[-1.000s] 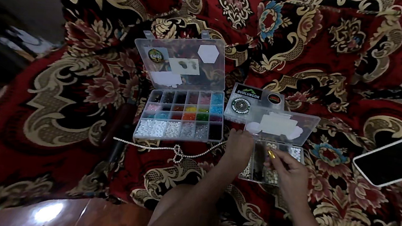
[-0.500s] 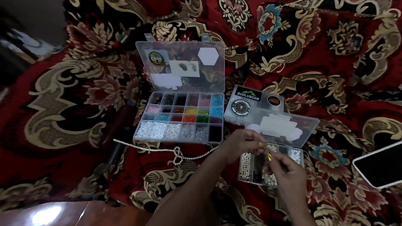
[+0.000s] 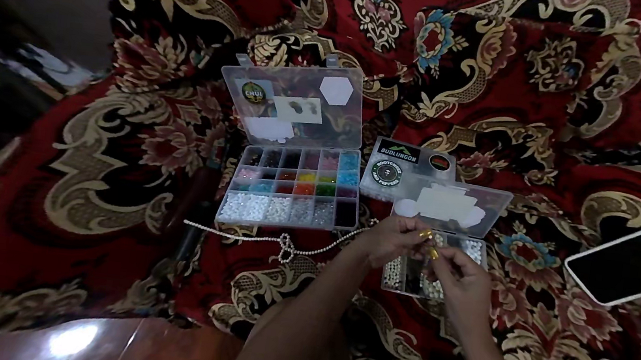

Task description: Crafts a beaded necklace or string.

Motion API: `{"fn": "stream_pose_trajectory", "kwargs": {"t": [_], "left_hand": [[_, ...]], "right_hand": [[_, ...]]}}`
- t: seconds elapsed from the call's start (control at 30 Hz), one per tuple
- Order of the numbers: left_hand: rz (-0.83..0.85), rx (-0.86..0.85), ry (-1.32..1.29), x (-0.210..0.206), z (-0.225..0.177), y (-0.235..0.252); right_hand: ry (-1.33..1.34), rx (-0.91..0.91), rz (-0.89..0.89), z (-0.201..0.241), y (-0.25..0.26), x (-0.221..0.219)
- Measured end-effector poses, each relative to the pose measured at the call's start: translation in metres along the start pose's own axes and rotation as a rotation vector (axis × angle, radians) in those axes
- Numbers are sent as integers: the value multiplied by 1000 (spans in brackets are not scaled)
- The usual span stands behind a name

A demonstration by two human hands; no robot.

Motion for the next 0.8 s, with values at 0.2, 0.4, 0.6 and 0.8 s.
{"fn": "stream_pose_trajectory", "kwargs": {"t": [0.2, 0.4, 0.6, 0.8], "left_hand": [[-9, 12, 6, 0, 1, 2], [-34, 17, -10, -4, 1, 1], [-97, -15, -65, -6, 0, 2], [-110, -35, -132, -3, -1, 0]], "right_hand": [[-25, 4, 0, -1, 0, 0], [-55, -14, -13, -1, 0, 0], [-67, -21, -10, 0, 0, 1], [-66, -16, -20, -1, 0, 1]]}}
Point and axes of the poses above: each hand's wrist, its own y-axis towards the middle knuckle, its own x-axis out of the back of the hand, z = x × y, the point moved 2 cm from there along y, towards the middle knuckle, and after that the axes turned 11 degrees about z, right-handed, at the moved point
